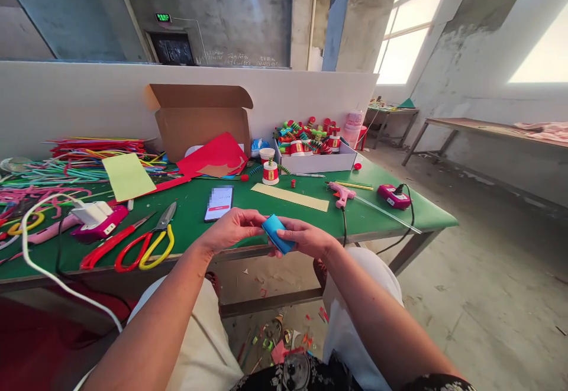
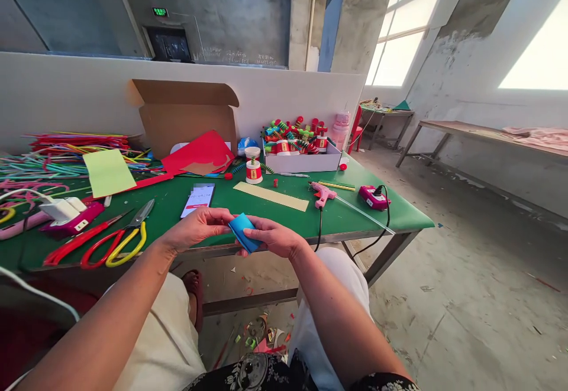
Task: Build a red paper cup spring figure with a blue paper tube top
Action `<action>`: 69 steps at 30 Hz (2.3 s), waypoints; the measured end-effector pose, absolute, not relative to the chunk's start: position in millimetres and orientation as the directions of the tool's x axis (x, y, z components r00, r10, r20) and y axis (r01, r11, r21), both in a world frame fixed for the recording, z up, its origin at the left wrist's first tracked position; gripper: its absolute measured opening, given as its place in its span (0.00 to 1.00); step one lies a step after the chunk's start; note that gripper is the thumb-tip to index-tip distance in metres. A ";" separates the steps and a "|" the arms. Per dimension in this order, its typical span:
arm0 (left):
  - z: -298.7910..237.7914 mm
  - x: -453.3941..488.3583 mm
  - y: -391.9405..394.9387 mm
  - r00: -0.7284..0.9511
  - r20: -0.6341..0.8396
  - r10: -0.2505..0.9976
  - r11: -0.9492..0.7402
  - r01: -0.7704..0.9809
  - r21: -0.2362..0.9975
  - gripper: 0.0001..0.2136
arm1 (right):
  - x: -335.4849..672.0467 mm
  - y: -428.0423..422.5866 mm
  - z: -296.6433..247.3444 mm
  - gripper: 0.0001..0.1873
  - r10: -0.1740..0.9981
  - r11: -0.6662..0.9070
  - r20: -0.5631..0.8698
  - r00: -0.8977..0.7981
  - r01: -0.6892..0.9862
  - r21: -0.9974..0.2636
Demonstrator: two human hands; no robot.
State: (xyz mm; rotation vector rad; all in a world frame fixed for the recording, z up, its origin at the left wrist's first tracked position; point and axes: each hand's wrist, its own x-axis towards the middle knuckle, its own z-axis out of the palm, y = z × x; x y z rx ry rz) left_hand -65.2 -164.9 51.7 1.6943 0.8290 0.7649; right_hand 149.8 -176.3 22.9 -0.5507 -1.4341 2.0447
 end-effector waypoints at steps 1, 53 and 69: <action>52.1 -65.1 -165.4 0.554 0.088 0.828 -0.208 0.157 0.965 0.09 | 150.9 -176.3 22.3 0.22 0.658 -0.252 -0.002 -0.753 -0.218 -0.943; 19.9 -11.0 -167.4 -0.146 0.075 0.986 -0.095 -0.137 0.986 0.23 | 139.2 -163.4 17.4 0.18 0.993 -0.001 0.027 -0.113 -0.241 -0.971; 13.3 -5.2 -163.3 -0.137 0.079 0.987 -0.098 -0.143 0.985 0.24 | 133.3 -160.1 12.2 0.22 0.999 -0.023 -0.016 -0.032 -0.247 -0.969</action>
